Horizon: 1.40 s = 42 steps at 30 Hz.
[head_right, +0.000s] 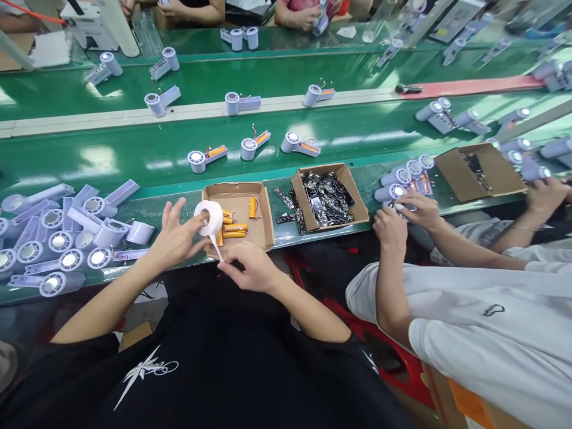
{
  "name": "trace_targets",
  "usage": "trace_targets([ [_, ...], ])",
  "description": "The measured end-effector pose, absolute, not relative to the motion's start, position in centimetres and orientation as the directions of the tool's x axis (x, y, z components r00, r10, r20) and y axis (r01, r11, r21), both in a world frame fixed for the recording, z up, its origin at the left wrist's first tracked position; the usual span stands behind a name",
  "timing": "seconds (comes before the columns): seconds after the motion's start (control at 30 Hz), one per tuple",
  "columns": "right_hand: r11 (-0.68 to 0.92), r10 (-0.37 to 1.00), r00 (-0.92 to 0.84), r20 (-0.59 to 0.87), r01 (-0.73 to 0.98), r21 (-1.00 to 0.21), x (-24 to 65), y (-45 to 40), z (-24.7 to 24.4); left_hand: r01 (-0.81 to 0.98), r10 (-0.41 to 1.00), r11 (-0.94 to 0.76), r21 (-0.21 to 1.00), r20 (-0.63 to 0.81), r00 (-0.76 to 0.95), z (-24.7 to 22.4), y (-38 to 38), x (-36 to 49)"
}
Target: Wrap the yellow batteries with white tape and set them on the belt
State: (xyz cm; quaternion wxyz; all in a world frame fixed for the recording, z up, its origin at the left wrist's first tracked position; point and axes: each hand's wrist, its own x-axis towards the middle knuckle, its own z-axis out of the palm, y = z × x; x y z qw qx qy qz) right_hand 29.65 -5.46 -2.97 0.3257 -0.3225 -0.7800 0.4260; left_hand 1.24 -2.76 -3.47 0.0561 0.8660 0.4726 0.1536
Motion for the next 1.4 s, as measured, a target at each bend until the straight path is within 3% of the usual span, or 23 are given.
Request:
trace_targets([
  [0.07, 0.416, 0.678, -0.726, 0.112, 0.254, -0.873, 29.4, -4.1, -2.8, 0.844, 0.860, -0.491, 0.218, 0.279, 0.428, -4.4, -3.1, 0.3],
  [0.13, 0.400, 0.668, -0.741, -0.074, 0.441, -0.804, 29.3, -2.1, -2.8, 0.850, 0.861, -0.475, 0.229, 0.321, 0.395, -4.7, -3.2, -0.4],
  [0.27, 0.392, 0.811, -0.509, -0.290, 0.839, -0.377, 28.8, 2.0, -3.8, 0.781, 0.822, -0.557, 0.282, 0.322, 0.470, -3.8, -3.5, -0.6],
  [0.37, 0.402, 0.802, -0.470, -0.368, 0.881, -0.249, 28.5, 3.3, -5.0, 0.738, 0.795, -0.602, 0.306, 0.316, 0.517, -3.3, -4.0, -0.1],
  [0.47, 0.412, 0.763, -0.526, -0.377, 0.844, -0.344, 28.7, 3.8, -6.0, 0.726, 0.793, -0.607, 0.324, 0.309, 0.525, -3.3, -4.3, 0.3],
  [0.6, 0.303, 0.779, -0.565, -0.271, 0.718, -0.627, 30.5, 4.3, -6.5, 0.722, 0.793, -0.609, 0.329, 0.292, 0.535, -3.5, -4.6, 0.3],
  [0.7, 0.143, 0.890, -0.444, -0.106, 0.492, -0.859, 32.4, 4.1, -6.0, 0.726, 0.799, -0.602, 0.334, 0.277, 0.535, -3.2, -5.0, 0.0],
  [0.77, 0.125, 0.949, -0.314, 0.022, 0.313, -0.942, 33.3, 3.5, -5.2, 0.719, 0.794, -0.608, 0.337, 0.265, 0.548, -2.8, -5.3, -0.1],
  [0.93, 0.228, 0.965, -0.159, 0.208, 0.127, -0.965, 33.2, 1.1, -2.6, 0.692, 0.753, -0.658, 0.296, 0.278, 0.597, -2.0, -5.6, 0.2],
  [1.1, 0.175, 0.977, -0.143, 0.160, 0.097, -0.980, 32.3, -0.1, -1.3, 0.626, 0.679, -0.734, 0.262, 0.257, 0.688, -1.5, -6.0, 0.8],
  [1.4, 0.330, 0.872, -0.466, 0.153, 0.328, -0.885, 31.3, 0.7, 0.1, 0.433, 0.406, -0.901, 0.001, 0.348, 0.845, 0.5, -5.1, 3.5],
])
